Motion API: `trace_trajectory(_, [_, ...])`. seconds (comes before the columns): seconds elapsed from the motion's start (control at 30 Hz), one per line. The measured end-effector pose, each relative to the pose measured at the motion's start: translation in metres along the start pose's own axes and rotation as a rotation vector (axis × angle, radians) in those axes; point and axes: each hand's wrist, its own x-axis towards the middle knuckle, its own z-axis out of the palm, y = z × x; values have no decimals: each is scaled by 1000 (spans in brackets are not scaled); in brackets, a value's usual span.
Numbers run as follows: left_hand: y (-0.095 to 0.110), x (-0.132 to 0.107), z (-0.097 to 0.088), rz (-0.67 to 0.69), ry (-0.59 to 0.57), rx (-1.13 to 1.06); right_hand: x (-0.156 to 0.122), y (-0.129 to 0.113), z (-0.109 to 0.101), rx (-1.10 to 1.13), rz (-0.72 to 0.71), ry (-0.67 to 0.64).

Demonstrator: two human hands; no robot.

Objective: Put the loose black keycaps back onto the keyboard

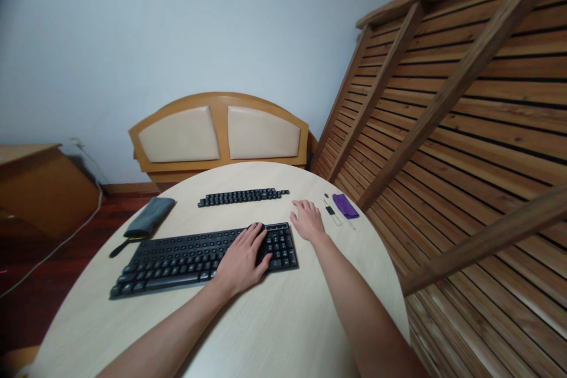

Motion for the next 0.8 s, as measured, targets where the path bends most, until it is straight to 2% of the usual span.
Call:
trace_trajectory(0.4, [-2,0,0,4,-15,4,53,-6,16,-14,68,13])
trace_trajectory(0.57, [-2,0,0,2,2,-26,53,-4,15,63,66,36])
trace_trajectory(0.8, [-2,1,-1,0,-12,-34,35,4,16,277,102,97])
